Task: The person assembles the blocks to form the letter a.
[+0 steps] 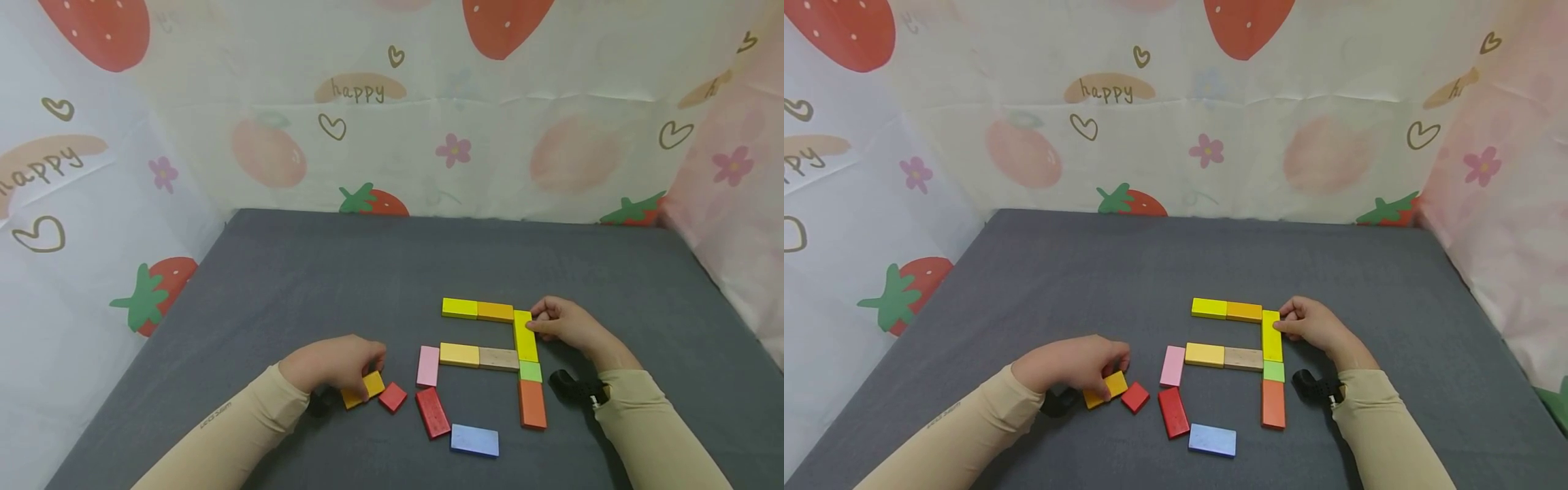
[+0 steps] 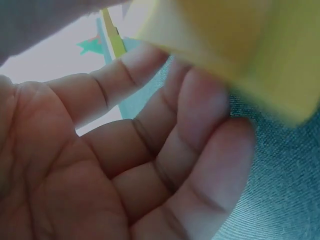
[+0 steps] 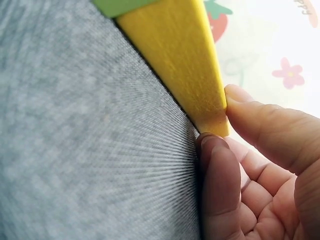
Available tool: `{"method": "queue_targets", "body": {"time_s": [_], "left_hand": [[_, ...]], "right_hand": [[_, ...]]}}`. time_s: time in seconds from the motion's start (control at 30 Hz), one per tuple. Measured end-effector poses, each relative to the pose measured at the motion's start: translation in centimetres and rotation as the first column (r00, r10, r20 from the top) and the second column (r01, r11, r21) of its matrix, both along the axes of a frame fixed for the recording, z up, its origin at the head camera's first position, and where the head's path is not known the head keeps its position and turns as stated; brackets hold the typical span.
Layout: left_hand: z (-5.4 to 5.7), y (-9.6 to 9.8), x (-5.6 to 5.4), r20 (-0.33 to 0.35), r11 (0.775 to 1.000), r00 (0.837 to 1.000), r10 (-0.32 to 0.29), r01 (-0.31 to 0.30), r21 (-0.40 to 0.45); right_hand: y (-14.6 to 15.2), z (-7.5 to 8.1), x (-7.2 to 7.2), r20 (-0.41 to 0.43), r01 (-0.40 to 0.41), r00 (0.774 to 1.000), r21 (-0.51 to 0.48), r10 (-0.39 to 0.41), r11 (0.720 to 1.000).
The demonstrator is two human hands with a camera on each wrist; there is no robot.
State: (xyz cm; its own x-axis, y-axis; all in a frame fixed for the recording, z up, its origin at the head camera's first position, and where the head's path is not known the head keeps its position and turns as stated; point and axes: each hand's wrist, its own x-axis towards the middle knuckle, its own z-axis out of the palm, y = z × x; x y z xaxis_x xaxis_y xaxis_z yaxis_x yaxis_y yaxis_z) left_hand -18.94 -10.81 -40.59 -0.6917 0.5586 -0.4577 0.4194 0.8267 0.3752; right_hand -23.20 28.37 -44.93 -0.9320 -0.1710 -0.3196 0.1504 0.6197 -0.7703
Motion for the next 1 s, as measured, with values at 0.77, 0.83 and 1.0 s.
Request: {"method": "queue_targets", "body": {"time_s": [0.77, 0.83, 1.0], "left_hand": [[1.3, 2.8, -1.0, -0.112, 0.998, 0.993, -0.032, 0.037, 0.051], [1.3, 3.3, -1.1, -0.104, 0.997, 0.994, -0.044, 0.049, 0.052], [1.1, 4.2, -1.3, -0.077, 0.996, 0.996, -0.051, 0.056, 0.063]], "right_hand": [[0.1, 0.0, 0.1, 0.001, -0.013, 1.0, -0.006, 0.013, 1.0], [0.1, 0.0, 0.1, 0.001, -0.014, 1.0, -0.001, 0.014, 1.0], [0.1, 0.1, 0.0, 0.001, -0.018, 1.0, 0.003, 0.018, 1.0]]}}
